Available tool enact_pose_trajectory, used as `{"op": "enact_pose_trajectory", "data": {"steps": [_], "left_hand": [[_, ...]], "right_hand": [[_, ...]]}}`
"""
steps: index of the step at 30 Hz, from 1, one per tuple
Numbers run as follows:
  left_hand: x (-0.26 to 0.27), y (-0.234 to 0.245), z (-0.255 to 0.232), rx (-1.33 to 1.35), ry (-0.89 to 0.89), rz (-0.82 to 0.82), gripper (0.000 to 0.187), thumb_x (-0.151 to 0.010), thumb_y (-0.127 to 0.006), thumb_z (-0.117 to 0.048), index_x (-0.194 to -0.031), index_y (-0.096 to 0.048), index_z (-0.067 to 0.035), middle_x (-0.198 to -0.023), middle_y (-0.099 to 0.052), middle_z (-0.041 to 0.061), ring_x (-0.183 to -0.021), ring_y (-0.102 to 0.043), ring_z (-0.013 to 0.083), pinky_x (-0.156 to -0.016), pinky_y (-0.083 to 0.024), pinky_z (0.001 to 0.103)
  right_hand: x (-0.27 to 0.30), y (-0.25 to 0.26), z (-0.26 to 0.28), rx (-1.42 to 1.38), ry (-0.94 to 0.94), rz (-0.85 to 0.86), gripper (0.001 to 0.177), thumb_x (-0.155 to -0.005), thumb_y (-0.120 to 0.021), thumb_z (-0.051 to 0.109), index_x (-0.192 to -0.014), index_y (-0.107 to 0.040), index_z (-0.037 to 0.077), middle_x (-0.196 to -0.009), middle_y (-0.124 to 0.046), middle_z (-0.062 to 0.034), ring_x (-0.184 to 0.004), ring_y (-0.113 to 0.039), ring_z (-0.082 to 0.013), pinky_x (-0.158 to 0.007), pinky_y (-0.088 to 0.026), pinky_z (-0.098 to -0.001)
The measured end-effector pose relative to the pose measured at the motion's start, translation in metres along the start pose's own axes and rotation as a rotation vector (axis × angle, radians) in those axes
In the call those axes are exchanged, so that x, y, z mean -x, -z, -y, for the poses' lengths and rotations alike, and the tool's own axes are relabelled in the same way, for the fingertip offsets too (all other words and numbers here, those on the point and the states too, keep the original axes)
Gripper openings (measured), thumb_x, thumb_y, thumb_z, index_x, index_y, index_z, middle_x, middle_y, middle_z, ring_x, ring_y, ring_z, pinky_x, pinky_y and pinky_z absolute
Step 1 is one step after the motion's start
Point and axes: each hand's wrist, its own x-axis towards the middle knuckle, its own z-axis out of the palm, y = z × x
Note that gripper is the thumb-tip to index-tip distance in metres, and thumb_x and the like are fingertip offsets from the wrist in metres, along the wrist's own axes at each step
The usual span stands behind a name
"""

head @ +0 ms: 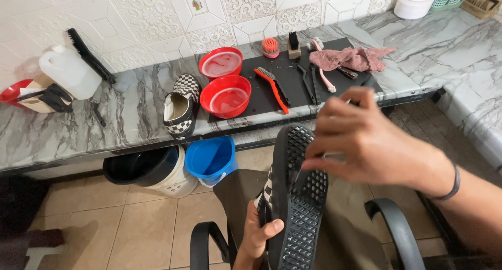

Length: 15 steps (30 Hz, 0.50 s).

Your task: The person cleans the sole of a checkered slip-on shoe using a pink cloth, a small brush, and a metal scraper. They wipe the sole, scrape debris from the tread, and wipe again, repeating the process on different areas of the sole.

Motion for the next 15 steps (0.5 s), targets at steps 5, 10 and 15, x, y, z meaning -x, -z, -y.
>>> {"op": "enact_pose_trajectory", "data": {"steps": [5,10,15], "left_hand": [[0.000,0.002,0.007,0.001,0.010,-0.008,0.026,-0.078,-0.080,-0.022,-0.094,-0.072,-0.003,-0.084,-0.069,-0.002,-0.081,-0.061,0.0118,-0.066,-0.048,0.032],[0.000,0.000,0.005,0.028,0.020,0.009,0.028,-0.082,-0.078,-0.017,-0.105,-0.075,0.000,-0.095,-0.075,0.001,-0.091,-0.066,0.0150,-0.071,-0.054,0.035],[-0.004,-0.005,-0.005,-0.051,-0.045,0.018,0.022,-0.083,-0.077,-0.023,-0.082,-0.061,-0.008,-0.073,-0.053,-0.006,-0.071,-0.044,0.0098,-0.061,-0.037,0.032]], "right_hand": [[0.004,0.005,-0.011,-0.052,-0.010,0.047,0.024,-0.087,-0.081,0.043,-0.076,-0.075,0.022,-0.075,-0.062,0.0056,-0.083,-0.052,-0.0208,-0.099,-0.028,-0.0409],[0.002,-0.001,0.006,-0.074,0.012,0.037,0.021,-0.092,-0.075,0.040,-0.083,-0.069,0.022,-0.078,-0.055,0.0057,-0.086,-0.056,-0.0190,-0.093,-0.029,-0.0437],[0.005,-0.006,-0.014,-0.060,-0.056,0.006,0.025,-0.085,-0.082,0.044,-0.075,-0.075,0.022,-0.072,-0.061,0.0074,-0.083,-0.052,-0.0193,-0.099,-0.026,-0.0418]]}}
